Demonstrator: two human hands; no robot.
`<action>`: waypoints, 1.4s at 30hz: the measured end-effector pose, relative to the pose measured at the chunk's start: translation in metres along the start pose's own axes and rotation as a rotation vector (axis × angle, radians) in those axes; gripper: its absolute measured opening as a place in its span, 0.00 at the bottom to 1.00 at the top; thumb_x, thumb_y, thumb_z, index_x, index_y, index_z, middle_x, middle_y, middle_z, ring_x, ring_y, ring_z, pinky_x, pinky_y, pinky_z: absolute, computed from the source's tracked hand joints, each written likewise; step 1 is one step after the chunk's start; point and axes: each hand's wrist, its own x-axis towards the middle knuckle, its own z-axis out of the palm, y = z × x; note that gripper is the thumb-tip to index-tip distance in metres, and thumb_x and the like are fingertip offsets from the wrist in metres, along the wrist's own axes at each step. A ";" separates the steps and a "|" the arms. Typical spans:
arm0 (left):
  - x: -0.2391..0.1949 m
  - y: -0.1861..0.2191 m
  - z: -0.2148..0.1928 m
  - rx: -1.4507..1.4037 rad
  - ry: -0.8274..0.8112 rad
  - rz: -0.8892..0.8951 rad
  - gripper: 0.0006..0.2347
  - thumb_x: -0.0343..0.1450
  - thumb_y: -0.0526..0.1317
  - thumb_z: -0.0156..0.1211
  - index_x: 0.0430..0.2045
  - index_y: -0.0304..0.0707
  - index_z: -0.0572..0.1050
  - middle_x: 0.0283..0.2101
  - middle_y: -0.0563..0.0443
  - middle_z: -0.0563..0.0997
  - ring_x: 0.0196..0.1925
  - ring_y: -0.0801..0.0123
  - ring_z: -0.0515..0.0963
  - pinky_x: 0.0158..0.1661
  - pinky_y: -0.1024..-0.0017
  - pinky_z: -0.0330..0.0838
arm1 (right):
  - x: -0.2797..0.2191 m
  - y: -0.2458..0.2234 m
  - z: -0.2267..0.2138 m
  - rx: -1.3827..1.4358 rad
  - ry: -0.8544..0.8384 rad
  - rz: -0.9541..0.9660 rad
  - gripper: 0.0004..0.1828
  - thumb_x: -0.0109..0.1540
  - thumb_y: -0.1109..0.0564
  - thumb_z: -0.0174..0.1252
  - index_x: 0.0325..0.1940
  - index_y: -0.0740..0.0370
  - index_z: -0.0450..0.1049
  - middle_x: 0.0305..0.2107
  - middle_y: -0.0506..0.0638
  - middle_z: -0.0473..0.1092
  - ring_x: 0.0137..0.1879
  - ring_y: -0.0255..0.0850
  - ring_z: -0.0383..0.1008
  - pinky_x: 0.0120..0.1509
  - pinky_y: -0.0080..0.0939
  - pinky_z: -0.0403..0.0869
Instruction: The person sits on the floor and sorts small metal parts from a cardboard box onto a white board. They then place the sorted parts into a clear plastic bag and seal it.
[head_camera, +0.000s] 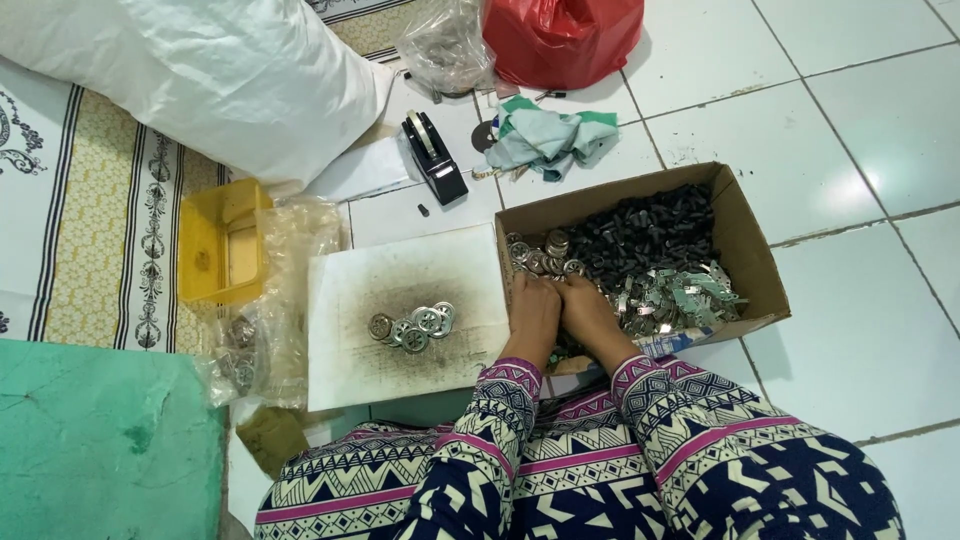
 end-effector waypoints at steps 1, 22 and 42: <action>-0.001 -0.001 -0.005 0.000 -0.001 0.000 0.05 0.69 0.29 0.51 0.31 0.30 0.77 0.24 0.50 0.78 0.28 0.65 0.75 0.48 0.61 0.52 | -0.003 -0.004 -0.002 0.000 -0.001 0.000 0.15 0.63 0.53 0.54 0.51 0.54 0.79 0.44 0.62 0.74 0.56 0.60 0.74 0.59 0.54 0.76; -0.006 -0.012 -0.042 -0.243 0.173 0.008 0.07 0.70 0.35 0.50 0.35 0.33 0.76 0.37 0.42 0.73 0.42 0.52 0.72 0.43 0.59 0.58 | 0.028 0.059 0.038 0.211 0.112 0.153 0.11 0.60 0.57 0.64 0.46 0.47 0.83 0.36 0.50 0.76 0.49 0.49 0.79 0.53 0.43 0.77; -0.141 -0.146 -0.140 -1.429 0.141 -0.679 0.19 0.58 0.39 0.79 0.43 0.43 0.83 0.32 0.45 0.85 0.33 0.66 0.82 0.37 0.72 0.75 | -0.015 -0.106 -0.005 1.165 -0.246 0.101 0.19 0.55 0.67 0.69 0.50 0.69 0.80 0.32 0.58 0.79 0.31 0.45 0.82 0.33 0.38 0.81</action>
